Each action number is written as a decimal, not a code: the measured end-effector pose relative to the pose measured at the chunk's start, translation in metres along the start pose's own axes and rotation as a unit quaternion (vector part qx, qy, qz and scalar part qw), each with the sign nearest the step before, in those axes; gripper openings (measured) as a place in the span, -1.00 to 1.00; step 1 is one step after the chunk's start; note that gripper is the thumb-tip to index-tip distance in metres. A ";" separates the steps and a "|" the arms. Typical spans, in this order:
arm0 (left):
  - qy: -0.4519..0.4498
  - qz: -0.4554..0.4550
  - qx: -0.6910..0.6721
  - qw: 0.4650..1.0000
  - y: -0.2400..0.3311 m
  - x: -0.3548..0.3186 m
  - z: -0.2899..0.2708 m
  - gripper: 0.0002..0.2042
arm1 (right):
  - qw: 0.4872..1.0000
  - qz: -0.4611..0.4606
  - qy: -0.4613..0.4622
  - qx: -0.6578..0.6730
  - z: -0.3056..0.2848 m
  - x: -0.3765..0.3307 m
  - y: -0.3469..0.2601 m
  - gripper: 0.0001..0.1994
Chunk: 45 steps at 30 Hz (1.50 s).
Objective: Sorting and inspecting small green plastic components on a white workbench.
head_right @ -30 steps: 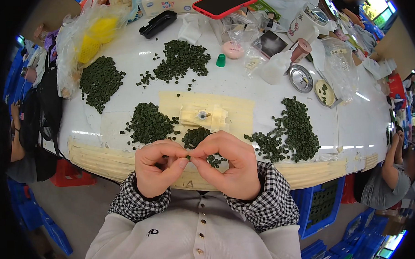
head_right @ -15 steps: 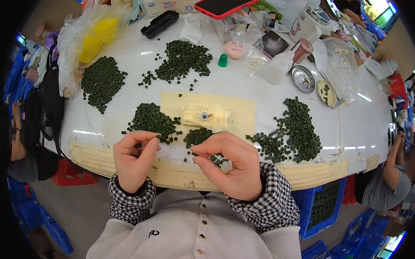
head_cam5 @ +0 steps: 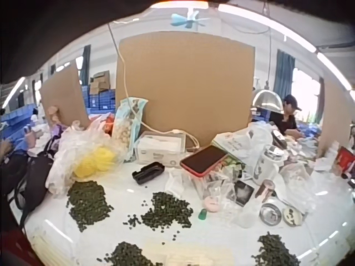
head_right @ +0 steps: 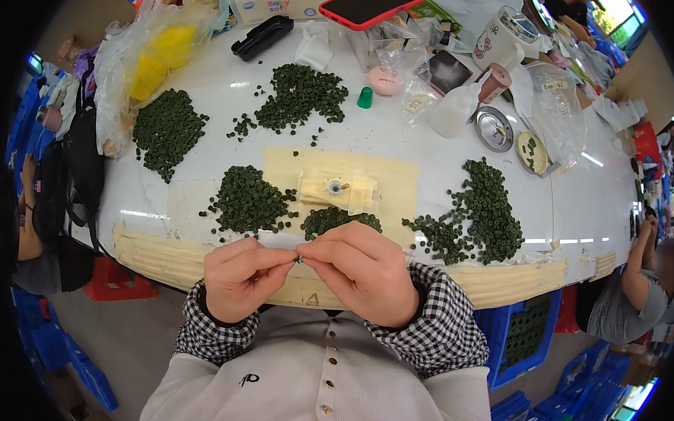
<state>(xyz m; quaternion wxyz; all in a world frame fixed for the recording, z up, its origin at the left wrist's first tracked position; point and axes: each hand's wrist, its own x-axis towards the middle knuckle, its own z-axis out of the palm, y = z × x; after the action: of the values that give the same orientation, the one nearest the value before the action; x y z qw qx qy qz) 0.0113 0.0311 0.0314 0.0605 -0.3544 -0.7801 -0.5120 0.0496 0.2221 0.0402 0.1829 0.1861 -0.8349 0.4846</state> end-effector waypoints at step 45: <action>0.036 -0.444 -0.746 0.495 0.020 -0.002 0.008 -0.43 | 0.983 -0.148 -0.060 -0.089 0.009 0.008 -0.019 -0.72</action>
<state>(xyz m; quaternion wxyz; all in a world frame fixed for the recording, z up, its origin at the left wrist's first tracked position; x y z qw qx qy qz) 0.0267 0.0417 0.0416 -0.4339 0.1446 -0.1593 -0.8749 0.0512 0.2045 0.0536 0.2184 0.3190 -0.8475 0.3637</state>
